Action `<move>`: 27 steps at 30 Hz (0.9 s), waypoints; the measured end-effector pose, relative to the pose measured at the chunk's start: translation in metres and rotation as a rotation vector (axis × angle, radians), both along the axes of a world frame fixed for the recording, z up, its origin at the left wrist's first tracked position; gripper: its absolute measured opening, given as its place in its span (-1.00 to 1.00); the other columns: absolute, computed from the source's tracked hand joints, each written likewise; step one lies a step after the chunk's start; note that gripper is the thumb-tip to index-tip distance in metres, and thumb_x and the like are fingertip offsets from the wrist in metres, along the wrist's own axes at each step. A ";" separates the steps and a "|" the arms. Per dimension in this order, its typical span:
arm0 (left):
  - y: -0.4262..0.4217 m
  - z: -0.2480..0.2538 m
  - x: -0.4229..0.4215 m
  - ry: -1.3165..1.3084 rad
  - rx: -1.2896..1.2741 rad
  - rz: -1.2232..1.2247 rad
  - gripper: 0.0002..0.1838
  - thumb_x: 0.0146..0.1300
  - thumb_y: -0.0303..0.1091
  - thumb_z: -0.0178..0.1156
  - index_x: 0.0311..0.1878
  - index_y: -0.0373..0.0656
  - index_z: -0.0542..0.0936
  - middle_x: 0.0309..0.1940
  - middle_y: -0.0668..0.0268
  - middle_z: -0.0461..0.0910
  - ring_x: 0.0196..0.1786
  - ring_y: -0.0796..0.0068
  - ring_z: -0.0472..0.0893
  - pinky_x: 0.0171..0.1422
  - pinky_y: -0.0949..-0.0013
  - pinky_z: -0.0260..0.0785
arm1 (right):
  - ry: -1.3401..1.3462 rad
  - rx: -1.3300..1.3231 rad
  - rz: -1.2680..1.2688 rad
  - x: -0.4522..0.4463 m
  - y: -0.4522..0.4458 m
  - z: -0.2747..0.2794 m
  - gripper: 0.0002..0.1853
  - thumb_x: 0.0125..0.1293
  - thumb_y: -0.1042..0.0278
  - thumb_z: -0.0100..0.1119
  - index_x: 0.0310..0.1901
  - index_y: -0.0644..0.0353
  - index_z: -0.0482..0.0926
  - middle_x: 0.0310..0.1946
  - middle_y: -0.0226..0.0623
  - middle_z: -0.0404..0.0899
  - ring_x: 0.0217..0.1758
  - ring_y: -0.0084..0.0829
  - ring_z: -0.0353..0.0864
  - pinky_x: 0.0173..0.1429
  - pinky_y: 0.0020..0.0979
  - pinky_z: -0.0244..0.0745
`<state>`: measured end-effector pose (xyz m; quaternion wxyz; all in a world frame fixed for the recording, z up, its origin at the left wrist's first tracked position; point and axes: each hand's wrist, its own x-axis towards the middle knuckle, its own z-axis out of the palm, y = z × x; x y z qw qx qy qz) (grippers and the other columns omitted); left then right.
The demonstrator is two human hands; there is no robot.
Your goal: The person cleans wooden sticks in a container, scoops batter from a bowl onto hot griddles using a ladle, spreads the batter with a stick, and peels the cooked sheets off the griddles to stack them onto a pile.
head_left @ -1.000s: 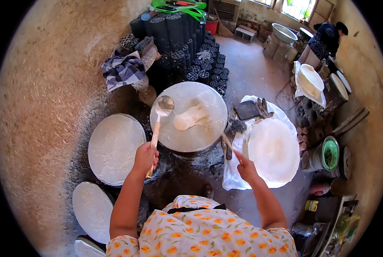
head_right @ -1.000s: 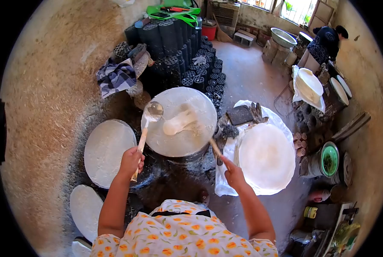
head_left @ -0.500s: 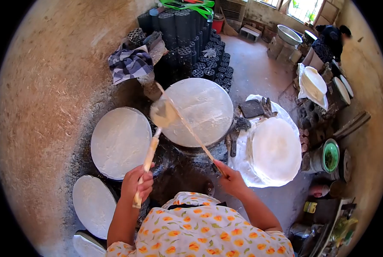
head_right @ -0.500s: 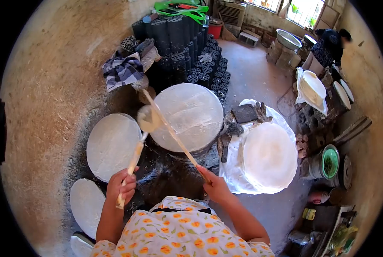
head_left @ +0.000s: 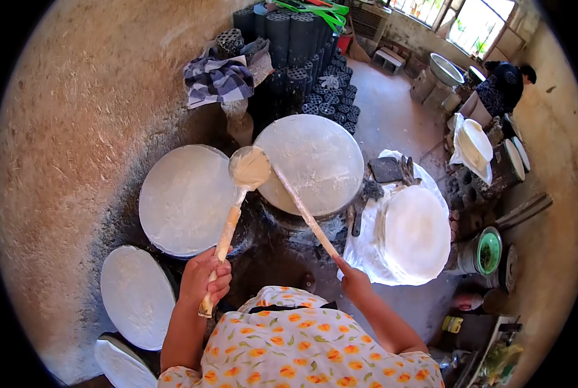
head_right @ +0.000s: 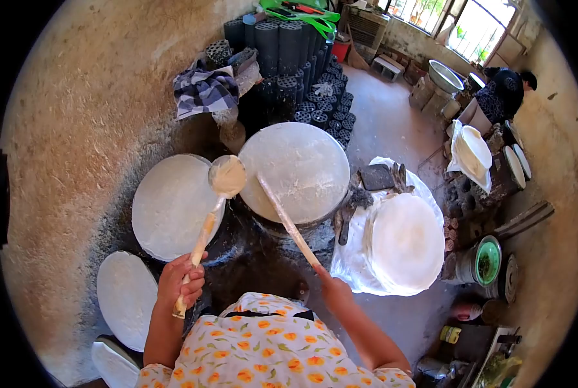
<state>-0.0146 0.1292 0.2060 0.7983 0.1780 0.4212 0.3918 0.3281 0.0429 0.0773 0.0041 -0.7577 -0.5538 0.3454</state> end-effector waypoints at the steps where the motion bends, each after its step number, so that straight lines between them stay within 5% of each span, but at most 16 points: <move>1: 0.001 -0.003 -0.002 -0.001 0.000 -0.003 -0.62 0.32 -0.40 -0.10 0.14 -0.40 0.34 -0.57 0.36 0.25 -0.78 0.71 0.19 -0.82 0.55 0.13 | -0.001 0.000 -0.003 0.006 -0.007 -0.010 -0.28 0.12 0.64 -0.05 0.34 -0.22 0.26 -0.12 0.06 0.59 -0.10 0.01 0.62 -0.03 -0.18 0.52; 3: 0.002 -0.010 -0.005 0.000 -0.005 0.028 -0.62 0.32 -0.40 -0.10 0.13 -0.41 0.33 -0.58 0.35 0.25 -0.78 0.69 0.20 -0.83 0.55 0.12 | 0.151 0.542 -0.007 0.021 -0.014 -0.029 -0.28 0.17 0.56 -0.04 0.35 -0.36 0.21 -0.44 0.04 0.56 -0.39 -0.04 0.60 -0.28 -0.12 0.48; 4: 0.004 -0.012 -0.008 -0.001 -0.006 0.023 -0.62 0.32 -0.40 -0.10 0.13 -0.41 0.33 -0.58 0.35 0.25 -0.78 0.69 0.20 -0.83 0.55 0.12 | 0.176 0.586 -0.084 0.026 -0.010 -0.033 -0.29 0.18 0.52 -0.03 0.36 -0.32 0.19 -0.44 0.07 0.55 -0.40 -0.02 0.59 -0.28 -0.10 0.48; 7: 0.009 -0.014 -0.030 -0.544 -0.100 -0.002 -0.62 0.32 -0.46 -0.11 0.18 -0.40 0.29 -0.55 0.32 0.28 -0.76 0.67 0.21 -0.80 0.56 0.13 | 0.035 0.298 -0.320 0.015 0.000 -0.040 -0.30 0.11 0.60 0.00 0.32 -0.19 0.30 -0.39 0.02 0.58 -0.37 -0.03 0.60 -0.24 -0.10 0.48; 10: 0.005 -0.007 -0.030 -0.554 0.042 0.061 -0.61 0.33 -0.44 -0.10 0.18 -0.43 0.28 -0.55 0.33 0.27 -0.76 0.68 0.20 -0.80 0.57 0.12 | 0.020 0.402 0.048 -0.005 -0.028 -0.071 -0.23 0.08 0.60 0.03 0.34 -0.37 0.26 -0.49 -0.01 0.54 -0.51 -0.09 0.55 -0.37 -0.19 0.47; 11: 0.006 -0.005 -0.030 -0.354 0.119 0.061 -0.60 0.35 -0.41 -0.12 0.19 -0.44 0.27 -0.54 0.33 0.28 -0.76 0.69 0.21 -0.81 0.57 0.13 | -0.002 0.380 0.171 -0.007 -0.032 -0.069 -0.22 0.07 0.61 0.03 0.34 -0.38 0.26 -0.46 -0.02 0.55 -0.51 -0.14 0.56 -0.36 -0.24 0.48; 12: 0.007 -0.004 -0.031 -0.153 0.195 0.063 -0.59 0.38 -0.39 -0.14 0.20 -0.46 0.26 -0.52 0.32 0.29 -0.76 0.69 0.22 -0.82 0.57 0.14 | -0.004 0.381 0.172 -0.007 -0.031 -0.064 -0.22 0.07 0.61 0.03 0.34 -0.38 0.26 -0.46 -0.02 0.55 -0.51 -0.14 0.56 -0.36 -0.24 0.48; 17: 0.008 -0.024 -0.045 -0.148 0.056 0.083 -0.61 0.37 -0.39 -0.13 0.17 -0.45 0.29 -0.52 0.33 0.29 -0.75 0.70 0.22 -0.82 0.59 0.13 | 0.237 0.595 -0.229 -0.002 -0.006 -0.036 -0.24 0.10 0.66 -0.03 0.33 -0.35 0.30 -0.40 -0.06 0.57 -0.48 -0.27 0.56 -0.32 -0.25 0.47; 20: 0.004 -0.029 -0.057 -0.199 0.004 0.139 -0.61 0.37 -0.38 -0.13 0.17 -0.45 0.29 -0.52 0.34 0.30 -0.75 0.70 0.23 -0.82 0.59 0.13 | 0.028 0.275 0.035 -0.016 -0.038 -0.050 -0.31 0.19 0.57 -0.01 0.34 -0.35 0.27 -0.47 -0.02 0.50 -0.41 -0.08 0.58 -0.30 -0.14 0.45; 27: 0.005 -0.028 -0.095 -0.200 0.047 0.236 -0.60 0.37 -0.36 -0.13 0.19 -0.43 0.28 -0.51 0.35 0.30 -0.74 0.71 0.24 -0.81 0.59 0.13 | 0.058 0.314 0.100 -0.005 -0.077 -0.044 -0.36 0.20 0.55 -0.01 0.30 -0.31 0.32 -0.45 -0.03 0.50 -0.40 -0.02 0.55 -0.29 -0.12 0.43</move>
